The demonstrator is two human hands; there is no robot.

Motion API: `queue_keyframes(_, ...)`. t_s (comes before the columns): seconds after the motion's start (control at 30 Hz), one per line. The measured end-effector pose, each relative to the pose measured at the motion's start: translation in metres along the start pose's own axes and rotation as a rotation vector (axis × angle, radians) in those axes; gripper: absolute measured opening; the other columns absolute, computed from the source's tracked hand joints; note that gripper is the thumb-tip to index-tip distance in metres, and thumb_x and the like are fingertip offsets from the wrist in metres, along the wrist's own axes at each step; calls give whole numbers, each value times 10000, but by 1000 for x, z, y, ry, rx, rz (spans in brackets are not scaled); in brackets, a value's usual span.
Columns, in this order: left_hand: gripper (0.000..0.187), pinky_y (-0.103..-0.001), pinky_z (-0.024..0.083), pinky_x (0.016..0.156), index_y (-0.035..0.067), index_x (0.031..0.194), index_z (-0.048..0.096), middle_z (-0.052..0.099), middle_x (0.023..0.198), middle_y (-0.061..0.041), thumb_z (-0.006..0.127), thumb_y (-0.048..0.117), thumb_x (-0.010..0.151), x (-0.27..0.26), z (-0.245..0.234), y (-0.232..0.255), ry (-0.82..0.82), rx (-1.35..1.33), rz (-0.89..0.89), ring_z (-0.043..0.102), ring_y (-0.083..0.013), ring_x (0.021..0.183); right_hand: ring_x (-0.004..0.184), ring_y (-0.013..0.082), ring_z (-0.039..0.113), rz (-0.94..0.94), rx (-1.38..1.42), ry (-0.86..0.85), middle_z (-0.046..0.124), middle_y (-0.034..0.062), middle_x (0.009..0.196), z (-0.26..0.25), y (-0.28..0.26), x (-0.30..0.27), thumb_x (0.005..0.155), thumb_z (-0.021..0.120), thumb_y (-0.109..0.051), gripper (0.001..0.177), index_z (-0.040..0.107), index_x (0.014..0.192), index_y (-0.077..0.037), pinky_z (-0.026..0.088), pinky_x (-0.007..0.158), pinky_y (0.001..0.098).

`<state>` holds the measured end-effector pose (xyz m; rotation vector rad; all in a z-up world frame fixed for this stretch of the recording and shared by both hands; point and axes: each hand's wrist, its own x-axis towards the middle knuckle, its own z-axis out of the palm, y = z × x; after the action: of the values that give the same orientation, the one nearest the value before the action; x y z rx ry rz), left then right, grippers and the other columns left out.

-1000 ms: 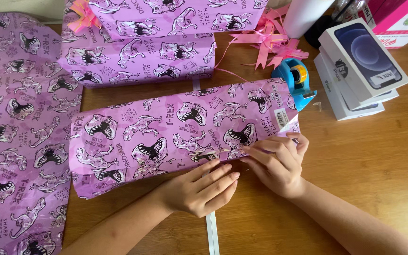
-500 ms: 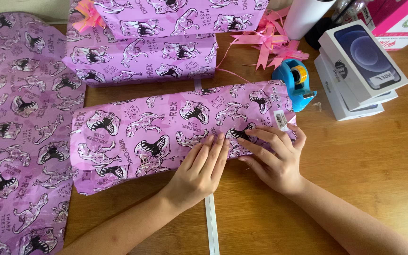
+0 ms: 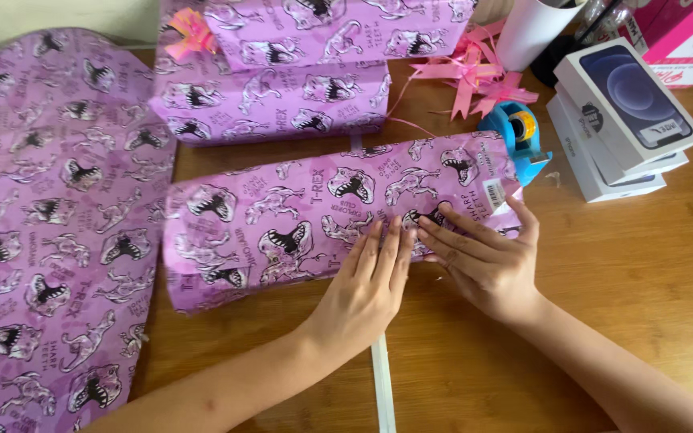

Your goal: The person wraps a rectangular box with purple dinosaur-themed wrapping paper on a wooden table. They fold the paper around the box, smooth the edges, and secure the seams with clear tape from a blue dispenser. Other wrapped gifts and iPhone boxes are visible nearby.

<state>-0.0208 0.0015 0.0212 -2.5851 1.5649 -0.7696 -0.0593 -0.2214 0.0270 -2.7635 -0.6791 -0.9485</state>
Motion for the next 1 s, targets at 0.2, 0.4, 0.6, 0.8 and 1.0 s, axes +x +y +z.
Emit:
queue_keyframes(0.2, 584, -519, 475, 1122, -45, 1499, 441, 634, 1331, -217, 662, 201, 1018, 11, -38, -40, 328, -511, -194, 643, -324, 1206, 1193, 84, 690, 65, 86, -31, 778, -32, 1177, -30, -5, 31, 946, 769, -197, 229, 795, 1173, -199, 241, 1171, 494)
queue_keyframes(0.4, 404, -463, 457, 1019, 9, 1396, 525, 645, 1298, -153, 638, 177, 1046, -22, -92, -82, 414, -404, -255, 642, -298, 1147, 579, 113, 647, 520, 285, -347, 816, -18, 758, -63, 35, 59, 923, 748, -299, 188, 867, 1047, -224, 509, 632, 293)
queue_keyframes(0.6, 302, -450, 447, 960, 53, 1364, 565, 671, 1190, -98, 560, 89, 1065, -99, -85, -129, 256, -238, -566, 633, -269, 1064, 496, 138, 650, 650, 387, -547, 816, 79, 800, -72, 91, 62, 899, 756, -267, 242, 806, 1080, -115, 528, 495, 323)
queue_keyframes(0.8, 612, -528, 405, 1070, 172, 1524, 456, 567, 1423, -133, 495, 461, 987, -196, -56, -189, -456, 65, -782, 563, -309, 1241, 616, 90, 630, 663, 451, -495, 811, 66, 812, -75, 100, 56, 904, 719, -206, 260, 794, 1136, -115, 508, 538, 290)
queue_keyframes(1.0, 638, -662, 48, 1170, 270, 1608, 183, 77, 1698, -96, 273, 503, 1021, -237, 4, -173, -357, -125, -560, 86, -326, 1534, 904, 164, 707, 262, 384, -232, 718, 116, 1217, -81, 68, 58, 922, 692, -336, 611, 582, 1438, -29, 564, 751, 269)
